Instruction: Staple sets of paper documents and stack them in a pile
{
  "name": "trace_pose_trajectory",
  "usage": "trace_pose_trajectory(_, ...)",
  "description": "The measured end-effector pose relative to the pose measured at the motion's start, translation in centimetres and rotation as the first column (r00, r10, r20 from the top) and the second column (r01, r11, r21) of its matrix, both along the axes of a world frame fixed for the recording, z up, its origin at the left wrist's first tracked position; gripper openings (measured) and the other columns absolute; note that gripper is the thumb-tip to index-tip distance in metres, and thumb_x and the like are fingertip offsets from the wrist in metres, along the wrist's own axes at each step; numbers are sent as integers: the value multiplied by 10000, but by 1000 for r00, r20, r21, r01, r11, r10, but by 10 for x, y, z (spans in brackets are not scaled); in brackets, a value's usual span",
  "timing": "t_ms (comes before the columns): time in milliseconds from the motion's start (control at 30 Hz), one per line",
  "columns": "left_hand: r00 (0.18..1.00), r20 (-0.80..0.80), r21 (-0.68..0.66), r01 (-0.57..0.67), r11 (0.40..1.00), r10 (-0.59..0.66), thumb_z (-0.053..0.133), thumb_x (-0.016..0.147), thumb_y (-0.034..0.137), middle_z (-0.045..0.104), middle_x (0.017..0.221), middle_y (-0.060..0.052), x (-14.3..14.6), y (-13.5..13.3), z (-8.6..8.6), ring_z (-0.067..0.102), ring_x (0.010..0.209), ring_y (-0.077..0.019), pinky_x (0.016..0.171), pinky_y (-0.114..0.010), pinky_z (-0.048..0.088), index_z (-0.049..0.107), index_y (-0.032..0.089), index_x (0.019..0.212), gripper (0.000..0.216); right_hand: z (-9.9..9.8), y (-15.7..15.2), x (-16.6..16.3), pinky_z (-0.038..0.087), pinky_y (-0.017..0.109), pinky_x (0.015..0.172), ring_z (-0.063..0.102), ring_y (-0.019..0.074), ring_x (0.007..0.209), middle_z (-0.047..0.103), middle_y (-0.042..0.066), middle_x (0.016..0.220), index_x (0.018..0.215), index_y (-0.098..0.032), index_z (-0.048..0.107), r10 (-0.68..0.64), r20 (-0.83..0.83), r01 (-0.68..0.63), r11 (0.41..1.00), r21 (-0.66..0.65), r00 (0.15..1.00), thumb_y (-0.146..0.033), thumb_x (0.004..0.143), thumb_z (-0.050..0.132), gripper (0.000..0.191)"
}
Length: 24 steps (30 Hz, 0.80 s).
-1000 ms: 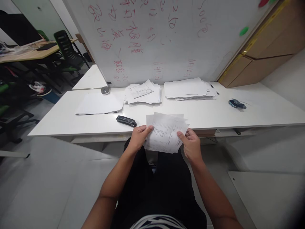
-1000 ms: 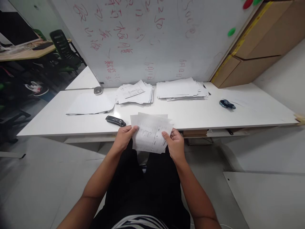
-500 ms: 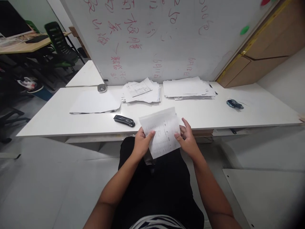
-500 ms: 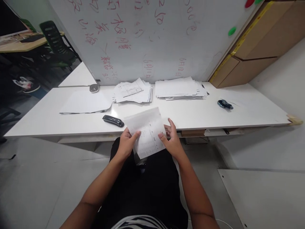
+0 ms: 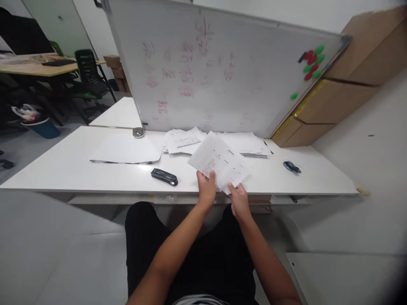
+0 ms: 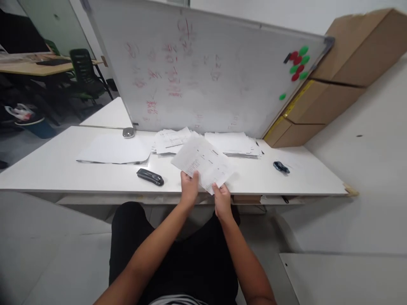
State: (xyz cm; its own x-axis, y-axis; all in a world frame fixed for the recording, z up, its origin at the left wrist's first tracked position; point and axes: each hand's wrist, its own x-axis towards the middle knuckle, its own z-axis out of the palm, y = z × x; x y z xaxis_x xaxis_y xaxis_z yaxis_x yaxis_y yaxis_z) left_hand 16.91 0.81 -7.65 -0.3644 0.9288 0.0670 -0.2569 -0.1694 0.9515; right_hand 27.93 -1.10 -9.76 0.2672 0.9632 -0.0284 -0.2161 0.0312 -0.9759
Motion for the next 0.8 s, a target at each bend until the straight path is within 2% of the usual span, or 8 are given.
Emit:
trace_pose_trajectory(100,938,-346,136,40,990,10,534,900,339,430,1439,-171,-28,-11,1,497,1264,-220,1003,-404,453,269,200,1407,588,10,56,37,539,309,594,647,188,750,707,46,939,980,-191,614,-165,206,163,986,28,965,-469,727,639,377)
trace_pose_trajectory(200,633,-755,310,115,944,171,545,890,323,571,1310,-129,-85,-22,4,458,1294,-264,1088,-473,333,484,214,1292,422,36,128,84,495,313,533,615,182,598,659,41,728,848,-176,609,-104,582,159,986,-44,807,-460,748,569,304)
trace_pose_trajectory(333,242,-931,291,42,956,273,576,866,377,645,1205,-108,-163,-14,5,470,1256,-320,1085,-519,265,617,210,1136,320,66,204,120,487,447,753,650,299,839,681,139,840,903,-164,656,-82,769,231,969,-87,633,-410,800,497,310)
trace_pose_trajectory(433,128,-973,199,62,978,190,556,869,445,637,1198,-115,-197,2,-5,498,1211,-307,1026,-467,332,617,191,1138,375,73,228,118,415,582,902,533,437,1142,628,202,1138,1150,-189,605,-148,819,311,950,-39,555,-360,788,540,406)
trace_pose_trajectory(500,120,-982,154,60,986,146,481,915,433,665,1106,-102,-206,9,-12,559,1100,-264,961,-420,370,629,184,1097,341,69,233,100,301,651,1002,319,476,1332,434,231,1403,1357,-169,434,-233,839,360,932,49,491,-336,806,523,582)
trace_pose_trajectory(567,121,-984,140,37,990,134,433,942,416,684,999,-81,-208,12,-18,586,993,-232,913,-392,374,650,188,1022,325,58,232,68,202,639,1076,144,435,1418,235,227,1529,1444,-128,281,-293,858,309,936,168,421,-332,857,465,648)
trace_pose_trajectory(700,72,-990,120,-12,993,121,444,935,438,660,816,-56,-205,12,-19,570,854,-206,842,-367,359,661,199,834,339,27,228,-29,248,465,1125,250,281,1412,372,145,1493,1329,-152,473,-199,902,-26,974,226,382,-377,910,425,478)
trace_pose_trajectory(800,14,-993,114,-60,992,115,419,946,440,623,758,-52,-203,12,-16,553,812,-202,799,-354,352,630,190,784,365,11,224,-90,134,516,1156,166,273,1451,317,94,1545,1387,-202,444,-8,963,-315,944,96,270,-448,919,419,529)
